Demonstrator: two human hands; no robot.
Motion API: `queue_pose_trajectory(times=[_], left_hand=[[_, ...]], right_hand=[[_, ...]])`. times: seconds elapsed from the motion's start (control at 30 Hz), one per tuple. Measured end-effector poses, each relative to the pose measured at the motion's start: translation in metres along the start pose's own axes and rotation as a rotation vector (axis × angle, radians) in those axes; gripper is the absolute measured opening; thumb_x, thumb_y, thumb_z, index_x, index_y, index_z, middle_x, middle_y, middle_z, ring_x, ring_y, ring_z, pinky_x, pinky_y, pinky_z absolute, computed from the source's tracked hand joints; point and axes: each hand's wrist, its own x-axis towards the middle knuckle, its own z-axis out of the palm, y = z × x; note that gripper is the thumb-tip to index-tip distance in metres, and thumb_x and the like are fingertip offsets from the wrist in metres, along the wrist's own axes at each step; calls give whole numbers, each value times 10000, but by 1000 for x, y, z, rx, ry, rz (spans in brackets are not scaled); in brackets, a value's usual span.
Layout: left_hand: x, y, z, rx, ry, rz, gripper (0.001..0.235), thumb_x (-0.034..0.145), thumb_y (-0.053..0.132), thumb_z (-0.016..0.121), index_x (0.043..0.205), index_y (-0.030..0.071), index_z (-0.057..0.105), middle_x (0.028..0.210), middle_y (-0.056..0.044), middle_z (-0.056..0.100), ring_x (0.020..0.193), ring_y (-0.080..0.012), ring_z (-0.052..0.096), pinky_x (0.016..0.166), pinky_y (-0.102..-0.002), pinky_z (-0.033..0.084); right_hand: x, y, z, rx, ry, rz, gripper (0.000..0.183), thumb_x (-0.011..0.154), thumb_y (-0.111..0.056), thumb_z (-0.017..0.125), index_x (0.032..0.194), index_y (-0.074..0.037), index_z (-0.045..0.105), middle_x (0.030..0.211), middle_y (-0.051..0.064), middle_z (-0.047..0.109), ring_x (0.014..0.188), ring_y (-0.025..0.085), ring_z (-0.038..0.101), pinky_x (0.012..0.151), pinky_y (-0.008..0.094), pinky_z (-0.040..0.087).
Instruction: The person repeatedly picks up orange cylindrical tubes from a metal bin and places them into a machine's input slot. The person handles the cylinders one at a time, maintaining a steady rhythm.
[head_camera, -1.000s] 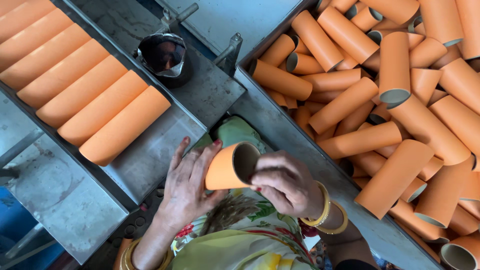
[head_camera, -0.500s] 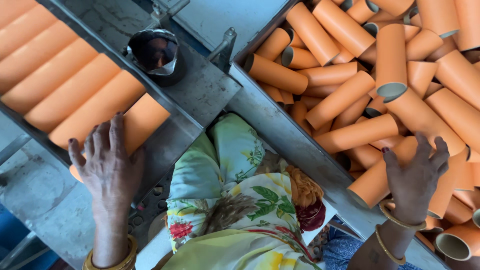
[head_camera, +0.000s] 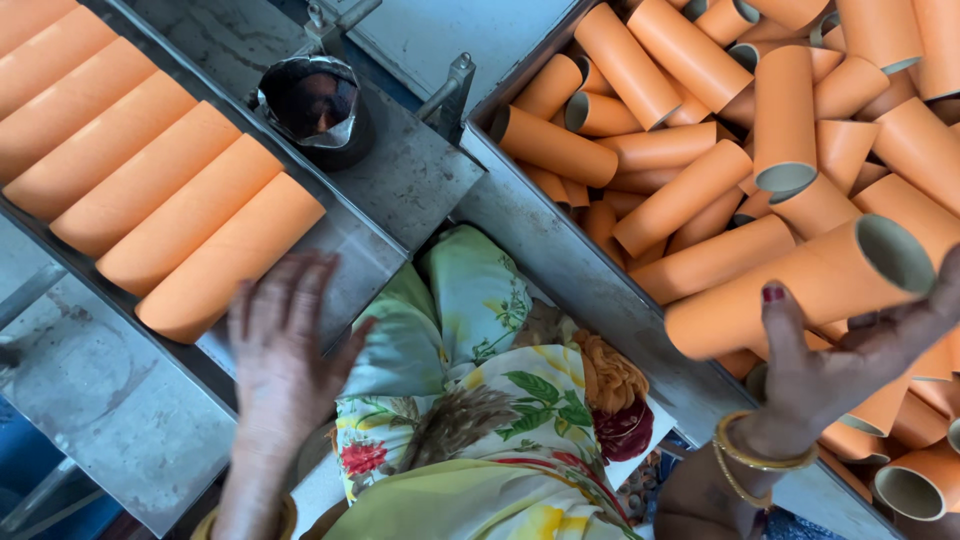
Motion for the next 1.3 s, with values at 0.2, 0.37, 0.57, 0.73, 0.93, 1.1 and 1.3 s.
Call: queue_pose_trajectory(times=[0.2,0.37,0.57,0.73,0.93,1.1,1.3], left_hand=[[-3,62,12,-330,74,317,999,713,445,869,1514,102,381,1507,-212,484,1427,-348,433,1193,-632,259],[-2,53,18,-318,40,316,956,733,281,857,1535,85,375,1396,-139,615,1301,-298,582,1215,-623,312],[-3,-12,1,168,172,30,886,756,348,856,1519,114,471,1274,-158,632,1175,-322,625,1132,-565,399],[-10,-45,2,328,130,-190,825,839,361,797,1561,116,481,1328,-150,614,1232,-323,600,1176,-572,344],[-15,-61,18,377,113,-238,753,886,358,758,1554,132,492,1515,-146,539,1435,-327,489,1197,-611,280],[-13,-62,19,353,112,-279,761,872,379,761,1544,135,500,1563,-183,483,1470,-378,425,1197,-641,240],[-13,-52,9,269,142,-212,724,909,358,744,1551,134,495,1594,-178,467,1512,-386,411,1239,-630,217]], right_hand=[[-32,-57,61,612,-296,-97,788,911,-203,872,1554,-114,426,1449,173,503,1333,294,558,1090,469,560],[-39,-63,121,755,-780,-300,744,927,-293,844,1496,-57,428,1526,163,488,1320,244,566,1048,412,580],[22,10,181,20,-828,-290,406,1070,-219,703,1438,-110,569,1553,159,467,1275,271,659,1050,388,590],[39,76,236,-453,-1002,-486,558,860,-80,699,1407,-89,591,1503,202,382,1222,406,576,960,494,524],[28,110,279,-603,-1003,-669,514,853,95,613,1335,-83,622,1520,196,437,1148,371,601,974,496,528],[28,102,268,-622,-925,-574,369,808,57,666,1158,-61,662,1362,143,545,1071,358,634,867,478,560],[38,82,193,-505,-563,-468,252,903,-161,838,1037,-59,651,1393,101,567,1002,305,701,753,426,588]])
